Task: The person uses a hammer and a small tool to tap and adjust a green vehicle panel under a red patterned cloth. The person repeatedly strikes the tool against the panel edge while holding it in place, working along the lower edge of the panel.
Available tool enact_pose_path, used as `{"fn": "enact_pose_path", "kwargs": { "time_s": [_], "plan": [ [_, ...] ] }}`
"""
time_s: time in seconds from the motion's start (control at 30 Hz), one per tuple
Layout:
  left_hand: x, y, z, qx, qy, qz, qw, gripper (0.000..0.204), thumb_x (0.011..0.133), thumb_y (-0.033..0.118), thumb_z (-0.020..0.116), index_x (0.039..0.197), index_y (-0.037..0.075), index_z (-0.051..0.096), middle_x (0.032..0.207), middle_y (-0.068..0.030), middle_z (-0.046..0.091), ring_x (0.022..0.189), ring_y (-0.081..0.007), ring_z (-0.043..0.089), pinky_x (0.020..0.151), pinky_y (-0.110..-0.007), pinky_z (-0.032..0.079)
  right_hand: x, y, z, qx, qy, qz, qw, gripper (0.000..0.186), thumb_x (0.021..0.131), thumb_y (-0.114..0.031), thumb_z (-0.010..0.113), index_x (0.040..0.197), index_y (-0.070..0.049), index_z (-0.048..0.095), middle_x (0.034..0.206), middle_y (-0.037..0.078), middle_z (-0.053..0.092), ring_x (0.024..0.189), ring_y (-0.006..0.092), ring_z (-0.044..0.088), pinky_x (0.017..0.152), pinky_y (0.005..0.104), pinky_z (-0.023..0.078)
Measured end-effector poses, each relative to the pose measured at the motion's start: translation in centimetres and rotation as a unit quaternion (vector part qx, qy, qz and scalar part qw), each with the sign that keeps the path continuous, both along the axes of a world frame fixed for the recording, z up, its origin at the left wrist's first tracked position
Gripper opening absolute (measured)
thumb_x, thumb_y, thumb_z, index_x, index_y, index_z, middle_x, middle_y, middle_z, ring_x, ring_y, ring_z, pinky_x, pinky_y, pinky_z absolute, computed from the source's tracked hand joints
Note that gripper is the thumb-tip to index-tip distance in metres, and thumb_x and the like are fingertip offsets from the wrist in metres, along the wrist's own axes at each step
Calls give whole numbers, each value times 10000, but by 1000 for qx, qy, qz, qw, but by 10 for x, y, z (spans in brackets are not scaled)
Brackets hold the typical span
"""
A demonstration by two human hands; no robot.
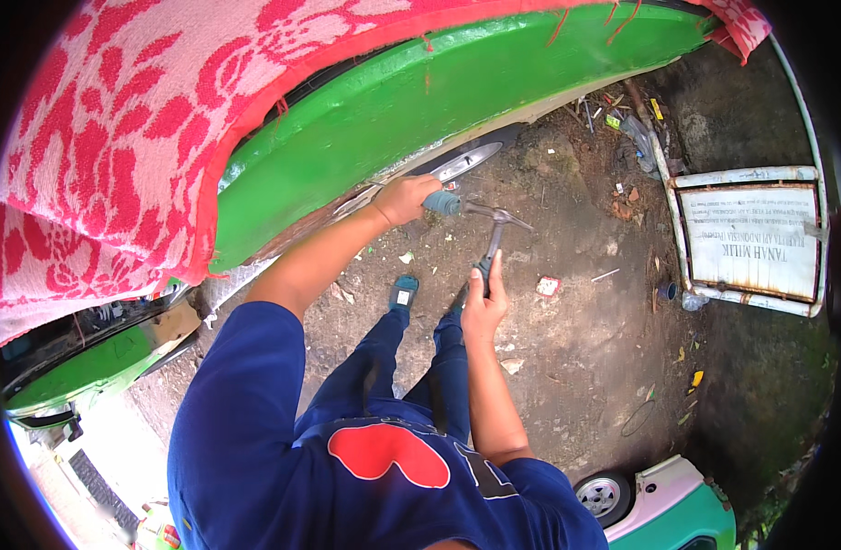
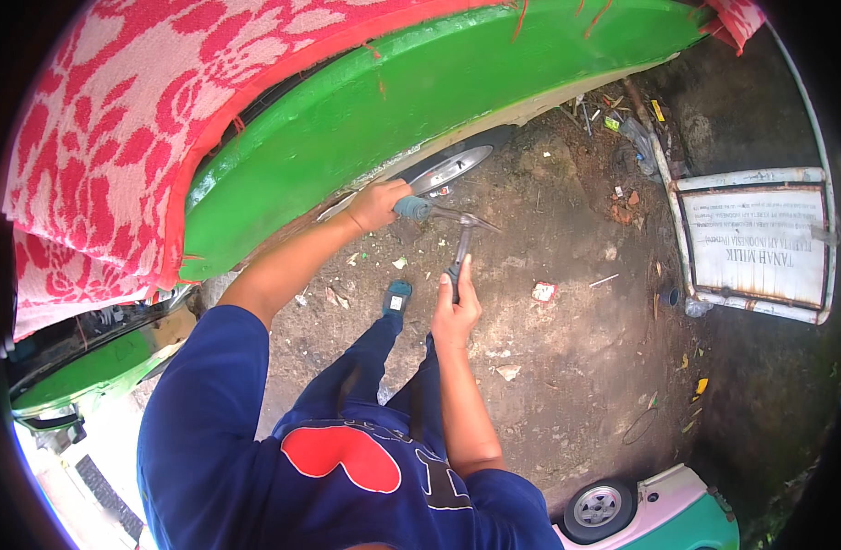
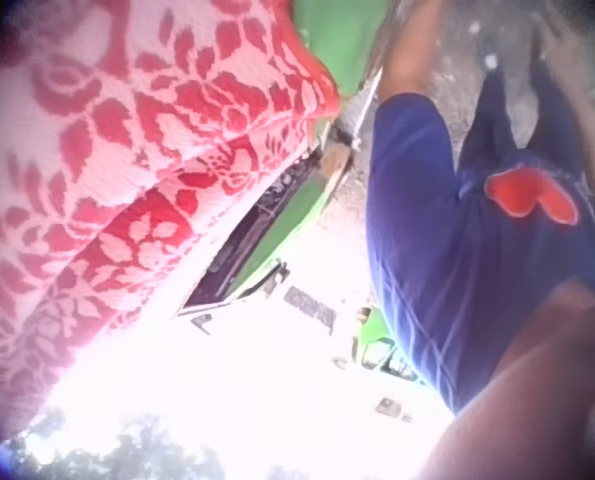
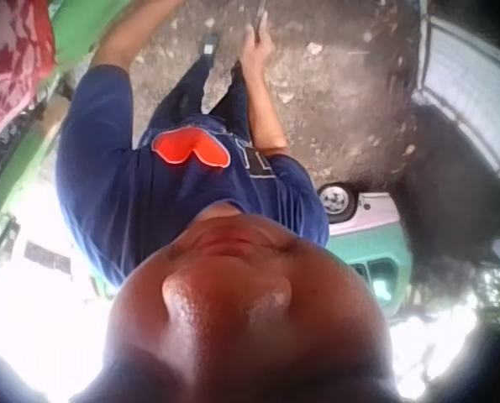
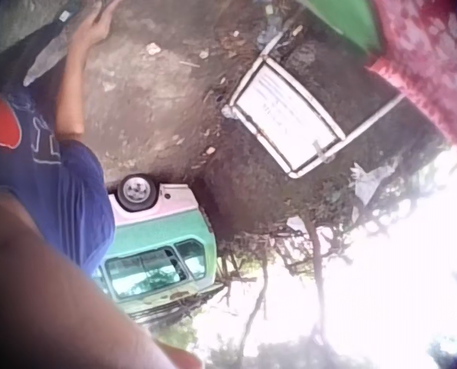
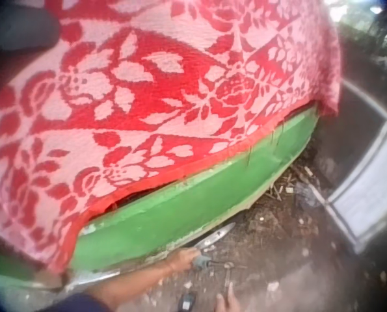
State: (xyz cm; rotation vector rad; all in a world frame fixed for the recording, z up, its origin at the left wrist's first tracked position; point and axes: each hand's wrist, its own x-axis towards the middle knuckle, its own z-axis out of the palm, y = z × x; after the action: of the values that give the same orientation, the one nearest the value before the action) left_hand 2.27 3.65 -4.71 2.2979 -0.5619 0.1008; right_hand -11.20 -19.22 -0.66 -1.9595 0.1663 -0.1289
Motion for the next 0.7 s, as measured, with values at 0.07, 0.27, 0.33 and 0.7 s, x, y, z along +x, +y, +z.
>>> {"fn": "enact_pose_path", "kwargs": {
  "time_s": [0.07,0.27,0.33,0.7],
  "plan": [
    [4,0,0,-3,-19,-10,1000,317,683,-47,651,957,97,583,903,-115,606,856,-367,643,706,-451,521,4,4,2,52,0,-45,998,524,960,-40,626,1469,-56,503,992,48,693,792,81,559,705,244,483],
    [4,-2,-3,7,-18,20,1000,306,694,-44,644,961,93,581,901,-113,602,860,-358,645,708,-455,527,15,2,5,-10,-62,-32,997,548,924,-14,651,1454,-66,525,917,76,669,775,122,571,721,281,491],
    [11,2,0,9,-16,7,1000,308,696,-41,645,964,95,580,908,-111,604,865,-357,646,709,-458,528,15,7,7,-28,-15,-9,999,533,922,-18,647,1442,-53,535,897,110,661,758,168,604,716,305,504],
    [3,-5,-9,57,-18,3,998,267,734,-8,635,958,118,564,901,-94,613,855,-343,656,705,-458,535,25,-8,1,-34,-1,-2,999,566,920,-17,647,1466,-51,502,929,122,692,767,166,611,723,316,510]
  ]
}}
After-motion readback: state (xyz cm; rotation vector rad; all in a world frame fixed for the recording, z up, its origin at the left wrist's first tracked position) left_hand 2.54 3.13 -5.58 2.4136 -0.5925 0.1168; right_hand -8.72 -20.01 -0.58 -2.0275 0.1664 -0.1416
